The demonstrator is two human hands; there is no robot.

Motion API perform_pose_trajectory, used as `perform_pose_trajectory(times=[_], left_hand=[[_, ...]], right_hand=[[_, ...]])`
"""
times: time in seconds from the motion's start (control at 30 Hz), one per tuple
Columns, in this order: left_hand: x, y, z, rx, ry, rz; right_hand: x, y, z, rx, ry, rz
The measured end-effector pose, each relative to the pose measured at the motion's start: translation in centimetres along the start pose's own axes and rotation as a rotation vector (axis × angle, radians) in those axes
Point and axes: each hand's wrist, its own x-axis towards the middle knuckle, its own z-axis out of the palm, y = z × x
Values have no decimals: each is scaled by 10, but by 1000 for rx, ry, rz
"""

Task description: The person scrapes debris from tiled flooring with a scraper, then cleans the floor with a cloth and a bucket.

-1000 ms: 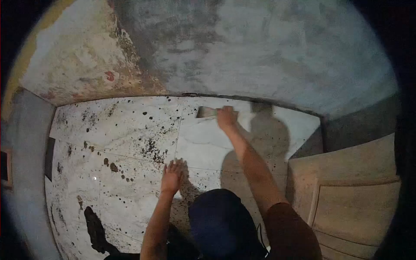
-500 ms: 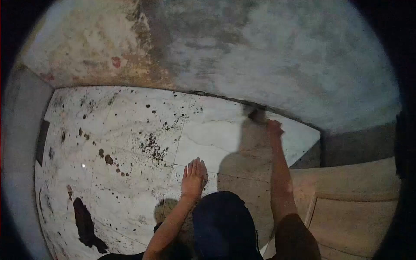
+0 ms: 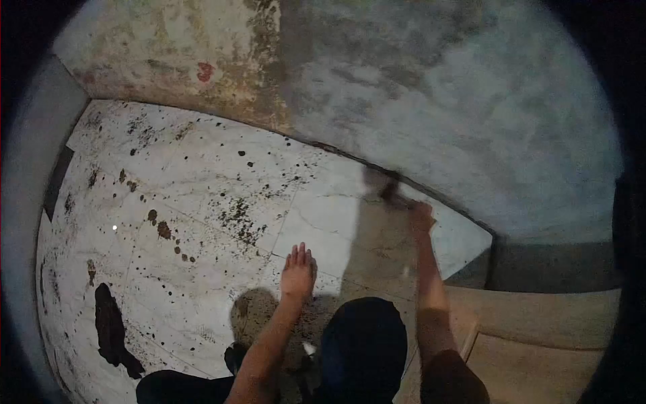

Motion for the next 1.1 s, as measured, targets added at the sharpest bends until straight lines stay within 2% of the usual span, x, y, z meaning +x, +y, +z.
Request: perform_pose_trajectory(times=[0.03, 0.07, 0.1, 0.17, 0.23, 0.3, 0.33, 0.4, 0.47, 0.5, 0.53, 0.6, 0.7, 0.73, 0.83, 0.87, 0.93, 1.03, 1.1], left_hand=[[-3, 5, -2, -23, 56, -9], [-6, 7, -11, 88, -5, 34], [-7, 7, -13, 94, -20, 34], [-2, 9, -19, 131, -85, 23], [0, 9, -30, 197, -154, 37], [6, 16, -55, 213, -331, 14], [8, 18, -58, 195, -340, -19], [13, 23, -62, 135, -362, -74], [14, 25, -84, 57, -391, -125], [12, 19, -70, 40, -390, -158], [9, 11, -45, 98, -304, -117], [8, 6, -43, 185, -275, -71], [8, 0, -20, 145, -223, -42], [7, 1, -30, 233, -263, -22], [9, 5, -39, 240, -258, -40], [10, 7, -54, 241, -317, -8], [17, 9, -58, 234, -340, -17], [20, 10, -46, 234, -344, -20], [20, 15, -46, 242, -322, -26]], right_hand=[[-29, 11, -41, 7, -22, 87], [-6, 41, -15, -304, -96, 109], [-16, 36, -30, -12, 16, 167], [17, 46, 2, -119, -49, -6], [25, -28, -30, 152, -297, -1], [102, -50, 129, 75, 256, -396], [66, -103, 68, 202, 39, -332], [12, -201, 11, -37, 125, -330], [24, -228, 2, -181, 108, -387], [18, -230, -9, -151, 148, -392], [12, -232, -21, -121, 188, -398], [38, -186, -18, -62, 110, -215], [44, -108, -20, -178, 117, -146], [53, -93, -18, -178, 108, -145], [79, -65, 24, -116, -13, -101], [100, -70, 57, -35, 201, -190], [89, -113, 49, 61, 349, -239], [73, -197, 32, 40, 60, -272], [72, -212, 30, 69, 21, -231]])
